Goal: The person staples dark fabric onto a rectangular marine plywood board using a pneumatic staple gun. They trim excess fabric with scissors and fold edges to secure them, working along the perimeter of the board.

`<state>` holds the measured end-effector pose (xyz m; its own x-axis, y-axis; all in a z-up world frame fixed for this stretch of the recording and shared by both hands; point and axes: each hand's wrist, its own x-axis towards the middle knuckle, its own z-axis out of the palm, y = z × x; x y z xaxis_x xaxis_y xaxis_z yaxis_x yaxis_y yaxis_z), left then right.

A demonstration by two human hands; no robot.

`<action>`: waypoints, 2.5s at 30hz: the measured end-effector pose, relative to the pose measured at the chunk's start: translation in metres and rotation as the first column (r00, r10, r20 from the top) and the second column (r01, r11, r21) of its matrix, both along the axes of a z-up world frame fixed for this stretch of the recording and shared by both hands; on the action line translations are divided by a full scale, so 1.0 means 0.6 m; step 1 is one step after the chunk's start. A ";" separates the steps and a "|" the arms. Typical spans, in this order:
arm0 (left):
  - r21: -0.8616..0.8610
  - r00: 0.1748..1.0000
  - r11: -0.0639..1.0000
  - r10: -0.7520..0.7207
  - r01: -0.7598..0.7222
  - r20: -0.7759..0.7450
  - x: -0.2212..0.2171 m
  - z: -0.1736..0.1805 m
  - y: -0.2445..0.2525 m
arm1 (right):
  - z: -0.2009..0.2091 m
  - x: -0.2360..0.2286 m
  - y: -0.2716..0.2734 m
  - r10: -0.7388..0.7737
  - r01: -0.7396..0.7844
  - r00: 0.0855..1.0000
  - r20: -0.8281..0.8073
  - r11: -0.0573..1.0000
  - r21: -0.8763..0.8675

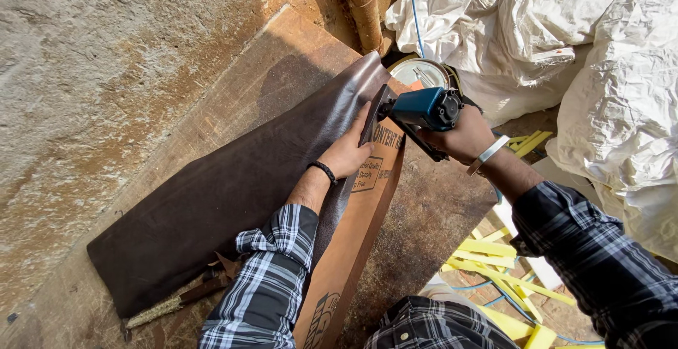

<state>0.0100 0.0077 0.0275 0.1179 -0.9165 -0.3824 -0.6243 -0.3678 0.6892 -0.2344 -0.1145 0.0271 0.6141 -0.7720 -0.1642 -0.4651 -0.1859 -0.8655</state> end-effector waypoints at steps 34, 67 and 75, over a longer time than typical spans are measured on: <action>-0.376 0.934 0.925 -0.184 0.059 -0.306 -0.003 -0.016 0.202 | -0.019 -0.023 0.266 0.234 -0.238 0.969 -0.076 0.970 -0.051; -0.279 0.943 0.954 -0.192 0.113 -0.272 -0.002 0.031 0.278 | 0.018 -0.024 0.278 0.195 -0.196 0.978 -0.080 0.980 -0.013; -0.303 0.882 0.953 -0.118 -0.030 -0.457 -0.002 -0.014 0.363 | -0.012 -0.024 0.447 0.190 -0.198 0.972 -0.135 0.979 -0.049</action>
